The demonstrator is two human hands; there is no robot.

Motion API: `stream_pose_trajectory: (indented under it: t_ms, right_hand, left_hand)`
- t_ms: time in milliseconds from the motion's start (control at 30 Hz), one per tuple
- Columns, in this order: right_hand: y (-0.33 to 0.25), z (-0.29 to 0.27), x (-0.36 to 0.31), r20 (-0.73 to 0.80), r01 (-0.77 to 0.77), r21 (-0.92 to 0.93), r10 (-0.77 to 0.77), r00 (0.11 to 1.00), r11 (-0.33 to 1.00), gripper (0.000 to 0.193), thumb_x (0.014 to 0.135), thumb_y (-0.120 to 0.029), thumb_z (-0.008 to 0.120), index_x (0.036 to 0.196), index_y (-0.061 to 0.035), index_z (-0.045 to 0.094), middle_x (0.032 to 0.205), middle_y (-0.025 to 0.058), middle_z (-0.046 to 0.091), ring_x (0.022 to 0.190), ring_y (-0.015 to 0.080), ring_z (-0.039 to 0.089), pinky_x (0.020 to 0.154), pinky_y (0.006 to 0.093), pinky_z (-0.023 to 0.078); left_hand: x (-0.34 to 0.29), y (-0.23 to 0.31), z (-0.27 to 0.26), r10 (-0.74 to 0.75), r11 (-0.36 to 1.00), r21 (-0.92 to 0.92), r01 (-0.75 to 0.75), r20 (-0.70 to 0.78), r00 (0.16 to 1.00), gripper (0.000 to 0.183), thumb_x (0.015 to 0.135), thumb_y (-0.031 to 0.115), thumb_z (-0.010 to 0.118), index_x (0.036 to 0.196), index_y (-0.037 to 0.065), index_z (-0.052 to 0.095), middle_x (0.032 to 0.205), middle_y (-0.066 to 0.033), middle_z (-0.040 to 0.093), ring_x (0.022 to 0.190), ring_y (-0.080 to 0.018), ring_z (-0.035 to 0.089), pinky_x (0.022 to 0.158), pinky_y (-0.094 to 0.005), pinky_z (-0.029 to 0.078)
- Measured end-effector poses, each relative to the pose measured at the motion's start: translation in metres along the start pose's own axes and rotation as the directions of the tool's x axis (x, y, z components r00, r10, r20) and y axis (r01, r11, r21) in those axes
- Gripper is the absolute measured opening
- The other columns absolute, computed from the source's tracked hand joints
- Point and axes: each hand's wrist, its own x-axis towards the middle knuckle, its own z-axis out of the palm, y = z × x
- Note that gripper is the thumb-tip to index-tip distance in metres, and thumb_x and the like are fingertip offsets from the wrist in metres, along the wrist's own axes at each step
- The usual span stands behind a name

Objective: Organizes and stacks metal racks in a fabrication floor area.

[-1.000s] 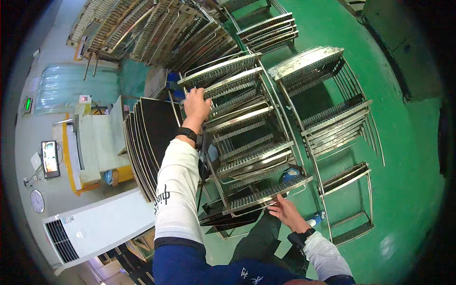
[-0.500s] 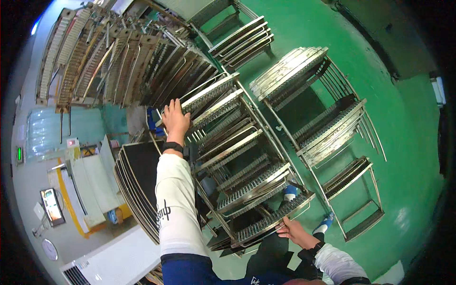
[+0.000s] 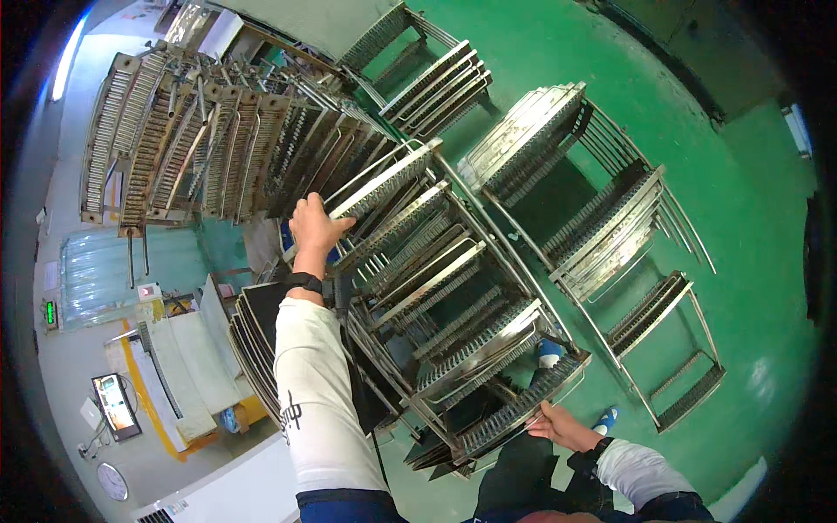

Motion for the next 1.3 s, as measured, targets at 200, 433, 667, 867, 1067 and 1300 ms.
stream_pose_trajectory:
  t_ms: [200, 433, 667, 867, 1067, 1300]
  right_hand:
    - [-0.013, 0.019, -0.036, 0.013, 0.053, 0.052, -0.054, 0.998, 0.997, 0.039, 0.103, -0.043, 0.047, 0.109, -0.0044, 0.054, 0.104, 0.0169, 0.063, 0.097, 0.0268, 0.065, 0.089, 0.0461, 0.054]
    - [-0.004, 0.038, -0.075, 0.061, 0.123, 0.067, -0.127, 0.990, 0.990, 0.038, 0.103, -0.041, 0.047, 0.108, -0.0040, 0.055, 0.104, 0.0155, 0.064, 0.097, 0.0275, 0.065, 0.088, 0.0451, 0.055]
    - [0.003, 0.027, -0.110, 0.102, 0.255, 0.069, -0.261, 0.960, 0.965, 0.039, 0.103, -0.039, 0.048, 0.114, -0.0027, 0.054, 0.110, 0.0142, 0.063, 0.100, 0.0259, 0.066, 0.087, 0.0437, 0.056]
    - [0.000, -0.021, -0.144, -0.022, 0.418, 0.068, -0.418, 0.908, 0.906, 0.043, 0.101, -0.043, 0.051, 0.115, -0.0018, 0.055, 0.103, 0.0119, 0.064, 0.089, 0.0221, 0.065, 0.084, 0.0395, 0.056]
    - [0.004, -0.130, -0.169, -0.437, 0.577, -0.071, -0.545, 0.716, 0.814, 0.049, 0.100, -0.045, 0.053, 0.120, -0.0013, 0.055, 0.106, 0.0112, 0.062, 0.088, 0.0219, 0.063, 0.076, 0.0379, 0.056]
    - [0.025, -0.308, -0.170, -0.700, 0.636, 0.031, -0.438, 0.564, 0.771, 0.064, 0.095, -0.055, 0.055, 0.134, -0.0048, 0.045, 0.127, 0.0124, 0.051, 0.114, 0.0306, 0.050, 0.094, 0.0528, 0.045]
  left_hand:
    - [0.006, 0.014, -0.057, 0.099, 0.995, 0.004, -0.100, -0.145, 0.984, 0.060, 0.059, 0.042, 0.086, 0.095, 0.005, 0.057, 0.098, -0.0159, 0.061, 0.096, -0.0365, 0.061, 0.082, -0.0466, 0.049]
    - [-0.010, 0.030, -0.138, 0.163, 0.980, -0.067, -0.186, -0.262, 0.951, 0.063, 0.059, 0.041, 0.087, 0.101, 0.001, 0.061, 0.094, -0.0176, 0.067, 0.089, -0.0350, 0.066, 0.077, -0.0439, 0.051]
    - [-0.021, 0.059, -0.201, 0.315, 0.923, -0.072, -0.377, -0.419, 0.852, 0.061, 0.066, 0.037, 0.086, 0.106, -0.003, 0.066, 0.089, -0.0089, 0.066, 0.076, -0.0173, 0.059, 0.071, -0.0328, 0.047]
    - [-0.057, 0.137, -0.228, 0.272, 0.924, -0.150, -0.353, -0.392, 0.879, 0.060, 0.065, 0.040, 0.085, 0.104, -0.002, 0.066, 0.095, -0.0096, 0.066, 0.083, -0.0205, 0.061, 0.078, -0.0335, 0.047]
    - [-0.099, 0.254, -0.187, 0.475, 0.706, -0.348, -0.617, -0.414, 0.777, 0.045, 0.068, 0.031, 0.087, 0.084, 0.000, 0.059, 0.071, 0.0011, 0.046, 0.065, -0.0105, 0.040, 0.058, -0.0286, 0.037]
    - [-0.216, 0.367, -0.072, 0.630, 0.400, -0.857, -0.325, 0.000, 0.776, 0.025, 0.085, 0.017, 0.077, 0.081, 0.007, 0.055, 0.070, 0.0065, 0.046, 0.064, -0.0049, 0.038, 0.056, -0.0228, 0.034]
